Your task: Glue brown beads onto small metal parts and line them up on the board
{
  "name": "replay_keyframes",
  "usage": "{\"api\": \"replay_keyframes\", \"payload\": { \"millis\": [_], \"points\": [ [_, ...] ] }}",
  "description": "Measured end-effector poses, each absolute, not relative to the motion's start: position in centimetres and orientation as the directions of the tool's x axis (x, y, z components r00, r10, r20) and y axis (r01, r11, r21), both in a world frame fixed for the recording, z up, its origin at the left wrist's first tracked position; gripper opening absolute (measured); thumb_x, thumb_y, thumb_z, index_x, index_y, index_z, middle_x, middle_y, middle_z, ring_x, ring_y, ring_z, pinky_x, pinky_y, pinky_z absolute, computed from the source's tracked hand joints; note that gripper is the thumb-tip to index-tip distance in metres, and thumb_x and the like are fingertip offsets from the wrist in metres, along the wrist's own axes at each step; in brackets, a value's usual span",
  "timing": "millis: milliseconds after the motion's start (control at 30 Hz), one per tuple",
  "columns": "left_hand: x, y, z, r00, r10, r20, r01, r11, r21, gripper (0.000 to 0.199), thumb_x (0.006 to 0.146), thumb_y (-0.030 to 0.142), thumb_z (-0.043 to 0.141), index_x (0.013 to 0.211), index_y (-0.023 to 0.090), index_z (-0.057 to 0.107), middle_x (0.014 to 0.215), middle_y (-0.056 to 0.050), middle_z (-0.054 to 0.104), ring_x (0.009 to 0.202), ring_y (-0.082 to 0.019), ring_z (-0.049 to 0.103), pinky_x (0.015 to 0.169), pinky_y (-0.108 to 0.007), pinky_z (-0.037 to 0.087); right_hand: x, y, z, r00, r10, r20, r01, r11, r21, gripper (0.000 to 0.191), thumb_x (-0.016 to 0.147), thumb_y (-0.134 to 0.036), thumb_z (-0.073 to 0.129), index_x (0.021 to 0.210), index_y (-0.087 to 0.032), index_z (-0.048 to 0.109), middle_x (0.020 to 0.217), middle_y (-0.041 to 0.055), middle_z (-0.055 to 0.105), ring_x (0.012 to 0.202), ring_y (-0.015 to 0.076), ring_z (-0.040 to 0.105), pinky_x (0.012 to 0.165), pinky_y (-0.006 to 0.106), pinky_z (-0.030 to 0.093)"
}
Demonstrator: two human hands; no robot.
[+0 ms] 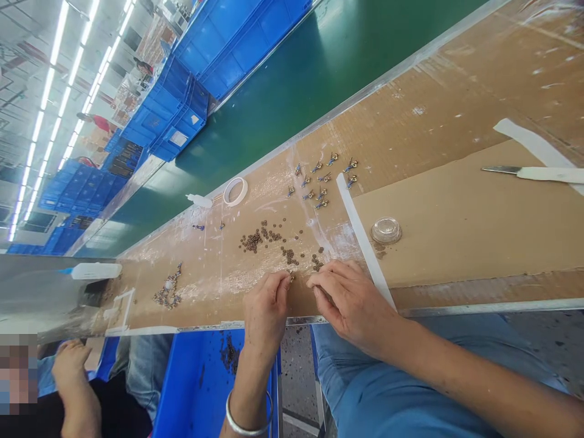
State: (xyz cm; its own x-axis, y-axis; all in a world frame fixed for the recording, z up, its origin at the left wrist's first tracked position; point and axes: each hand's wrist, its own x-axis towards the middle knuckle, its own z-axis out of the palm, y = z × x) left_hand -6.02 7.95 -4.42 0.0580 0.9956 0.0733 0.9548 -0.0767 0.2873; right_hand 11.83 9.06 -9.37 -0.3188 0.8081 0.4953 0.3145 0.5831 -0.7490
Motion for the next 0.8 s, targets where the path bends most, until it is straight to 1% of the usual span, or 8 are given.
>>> {"api": "replay_keyframes", "payload": {
  "millis": [167, 333, 467, 533, 667, 800],
  "points": [
    [-5.85, 8.07, -4.31, 0.091, 0.992, 0.082, 0.964, -0.109, 0.242, 0.019, 0.094, 0.021, 0.050, 0.088, 0.019, 0.068, 0.082, -0.004, 0.073, 0.074, -0.017, 0.068, 0.068, -0.027, 0.050, 11.78, 9.10, -9.50, -0.306, 0.812, 0.497, 0.289, 0.576, -0.765, 0.015, 0.097, -0.010, 0.042, 0.097, -0.016, 0.056, 0.081, 0.0030, 0.060, 0.081, 0.0183, 0.052, 0.075, 0.034, 0.034],
    [-5.74, 8.18, -4.13, 0.083, 0.994, 0.065, 0.960, -0.097, 0.264, 0.018, 0.094, 0.021, 0.050, 0.088, 0.019, 0.068, 0.082, -0.004, 0.073, 0.074, -0.017, 0.068, 0.068, -0.027, 0.051, 11.68, 9.12, -9.45, -0.309, 0.823, 0.476, 0.297, 0.559, -0.774, 0.014, 0.096, -0.010, 0.044, 0.097, -0.016, 0.057, 0.083, 0.0035, 0.061, 0.085, 0.0189, 0.053, 0.077, 0.034, 0.035],
    [-5.73, 8.14, -4.16, 0.080, 0.995, 0.068, 0.957, -0.095, 0.275, 0.017, 0.093, 0.020, 0.052, 0.088, 0.019, 0.068, 0.082, -0.003, 0.073, 0.075, -0.017, 0.068, 0.069, -0.027, 0.050, 11.36, 9.12, -9.36, -0.395, 0.799, 0.453, 0.360, 0.588, -0.724, 0.015, 0.096, -0.010, 0.046, 0.103, -0.016, 0.057, 0.095, 0.0066, 0.066, 0.107, 0.0239, 0.053, 0.086, 0.039, 0.035],
    [-5.77, 8.08, -4.27, 0.083, 0.994, 0.071, 0.955, -0.099, 0.278, 0.016, 0.093, 0.019, 0.052, 0.089, 0.019, 0.068, 0.083, -0.003, 0.073, 0.076, -0.017, 0.069, 0.069, -0.027, 0.050, 11.24, 9.12, -9.32, -0.421, 0.787, 0.450, 0.394, 0.606, -0.691, 0.016, 0.094, -0.008, 0.046, 0.104, -0.015, 0.057, 0.097, 0.0075, 0.067, 0.114, 0.0263, 0.051, 0.089, 0.041, 0.034],
    [-5.82, 7.98, -4.44, 0.091, 0.993, 0.080, 0.954, -0.110, 0.278, 0.014, 0.093, 0.019, 0.054, 0.090, 0.018, 0.068, 0.083, -0.003, 0.073, 0.075, -0.017, 0.068, 0.070, -0.027, 0.049, 11.16, 9.09, -9.36, -0.450, 0.771, 0.451, 0.436, 0.631, -0.642, 0.016, 0.092, -0.007, 0.047, 0.102, -0.014, 0.058, 0.095, 0.0083, 0.069, 0.116, 0.0288, 0.051, 0.090, 0.043, 0.033],
    [-5.73, 7.97, -4.37, 0.078, 0.994, 0.076, 0.958, -0.096, 0.270, 0.014, 0.093, 0.018, 0.055, 0.090, 0.018, 0.068, 0.081, -0.002, 0.073, 0.073, -0.016, 0.068, 0.066, -0.026, 0.048, 11.11, 8.99, -9.57, -0.456, 0.765, 0.455, 0.459, 0.640, -0.616, 0.017, 0.092, -0.006, 0.049, 0.103, -0.013, 0.059, 0.097, 0.0069, 0.070, 0.118, 0.0281, 0.050, 0.092, 0.044, 0.032]
  ]
}}
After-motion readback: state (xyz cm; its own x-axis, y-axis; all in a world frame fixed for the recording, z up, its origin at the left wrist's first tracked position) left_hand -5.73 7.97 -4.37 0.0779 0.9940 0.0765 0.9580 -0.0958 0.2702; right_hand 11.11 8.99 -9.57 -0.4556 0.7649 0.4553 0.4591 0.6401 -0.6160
